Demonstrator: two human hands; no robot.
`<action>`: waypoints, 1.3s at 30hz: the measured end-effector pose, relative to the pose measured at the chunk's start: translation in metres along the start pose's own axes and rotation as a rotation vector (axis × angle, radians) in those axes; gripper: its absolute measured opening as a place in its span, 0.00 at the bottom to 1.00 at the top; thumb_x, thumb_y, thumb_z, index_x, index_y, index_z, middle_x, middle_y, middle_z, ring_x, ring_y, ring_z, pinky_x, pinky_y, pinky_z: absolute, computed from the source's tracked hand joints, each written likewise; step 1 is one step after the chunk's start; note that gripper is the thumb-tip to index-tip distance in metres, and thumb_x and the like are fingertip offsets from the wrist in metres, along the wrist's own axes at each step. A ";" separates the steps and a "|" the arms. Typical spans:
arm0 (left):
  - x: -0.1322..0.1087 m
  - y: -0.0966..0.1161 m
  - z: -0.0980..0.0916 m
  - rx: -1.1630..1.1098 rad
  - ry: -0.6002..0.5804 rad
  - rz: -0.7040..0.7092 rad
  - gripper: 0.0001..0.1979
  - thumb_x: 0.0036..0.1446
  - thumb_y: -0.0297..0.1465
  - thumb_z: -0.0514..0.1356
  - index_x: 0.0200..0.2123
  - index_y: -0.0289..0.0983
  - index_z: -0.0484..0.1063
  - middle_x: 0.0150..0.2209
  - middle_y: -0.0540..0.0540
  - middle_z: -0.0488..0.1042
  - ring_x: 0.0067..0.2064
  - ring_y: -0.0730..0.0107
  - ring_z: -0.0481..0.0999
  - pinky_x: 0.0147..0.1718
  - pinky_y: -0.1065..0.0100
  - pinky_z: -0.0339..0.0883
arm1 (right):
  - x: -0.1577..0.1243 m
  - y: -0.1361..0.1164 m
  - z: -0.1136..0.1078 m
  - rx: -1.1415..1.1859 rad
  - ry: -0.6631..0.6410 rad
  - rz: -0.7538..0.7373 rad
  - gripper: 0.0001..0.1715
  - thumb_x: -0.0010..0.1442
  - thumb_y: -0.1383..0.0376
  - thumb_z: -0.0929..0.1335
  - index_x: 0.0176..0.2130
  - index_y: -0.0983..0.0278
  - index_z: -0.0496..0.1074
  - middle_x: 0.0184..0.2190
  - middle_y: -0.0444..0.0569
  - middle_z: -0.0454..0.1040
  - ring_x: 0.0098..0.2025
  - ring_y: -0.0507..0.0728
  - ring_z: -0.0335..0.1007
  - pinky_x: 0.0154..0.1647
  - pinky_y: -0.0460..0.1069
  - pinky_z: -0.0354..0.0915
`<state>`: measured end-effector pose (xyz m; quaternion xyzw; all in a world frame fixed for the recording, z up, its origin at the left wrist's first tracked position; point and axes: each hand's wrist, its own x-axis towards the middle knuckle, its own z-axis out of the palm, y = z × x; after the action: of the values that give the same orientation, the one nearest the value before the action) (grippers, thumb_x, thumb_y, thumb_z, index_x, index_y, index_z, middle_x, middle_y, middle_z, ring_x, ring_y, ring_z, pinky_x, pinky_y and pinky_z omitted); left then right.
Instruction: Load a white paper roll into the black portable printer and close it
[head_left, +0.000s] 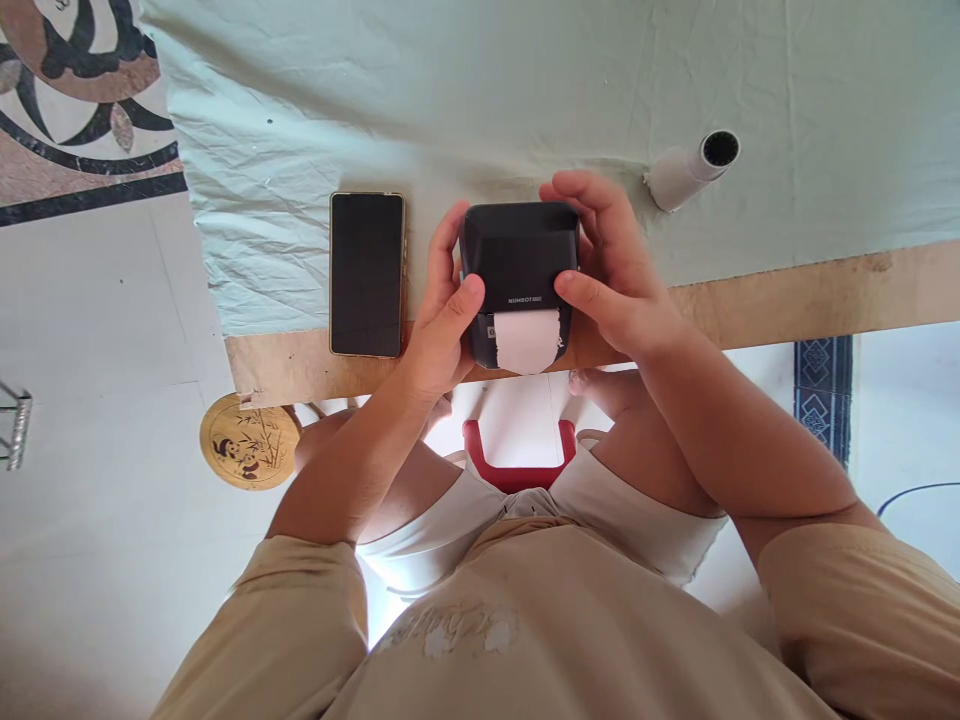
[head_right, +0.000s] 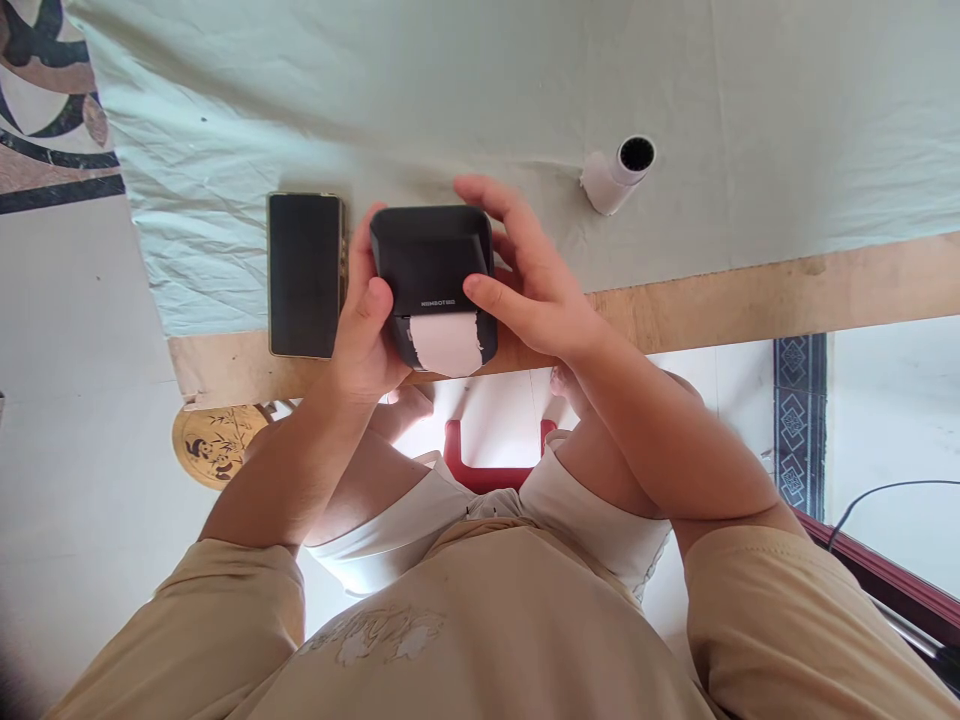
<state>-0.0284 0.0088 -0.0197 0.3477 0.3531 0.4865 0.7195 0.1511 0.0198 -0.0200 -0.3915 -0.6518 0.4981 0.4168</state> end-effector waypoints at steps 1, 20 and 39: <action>0.000 0.001 0.000 0.017 0.010 -0.007 0.29 0.51 0.49 0.61 0.56 0.54 0.59 0.55 0.53 0.67 0.66 0.59 0.59 0.57 0.60 0.65 | 0.000 0.001 0.000 0.036 -0.032 0.038 0.36 0.57 0.50 0.66 0.60 0.48 0.49 0.59 0.44 0.61 0.53 0.56 0.68 0.51 0.55 0.72; 0.000 -0.005 -0.013 0.057 -0.058 -0.017 0.38 0.49 0.45 0.64 0.61 0.54 0.52 0.56 0.50 0.67 0.66 0.54 0.58 0.58 0.58 0.65 | -0.002 -0.003 -0.001 0.120 -0.096 0.076 0.33 0.57 0.54 0.66 0.58 0.50 0.52 0.53 0.45 0.64 0.47 0.56 0.69 0.45 0.54 0.73; 0.001 0.009 0.003 -0.172 0.040 -0.101 0.15 0.64 0.33 0.48 0.51 0.49 0.67 0.47 0.55 0.73 0.57 0.69 0.69 0.57 0.65 0.62 | -0.001 -0.001 -0.003 -0.070 0.103 -0.011 0.27 0.60 0.51 0.63 0.58 0.49 0.60 0.59 0.44 0.63 0.61 0.60 0.61 0.63 0.60 0.62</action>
<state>-0.0297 0.0123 -0.0105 0.2564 0.3413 0.4850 0.7632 0.1538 0.0192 -0.0184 -0.4275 -0.6487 0.4519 0.4385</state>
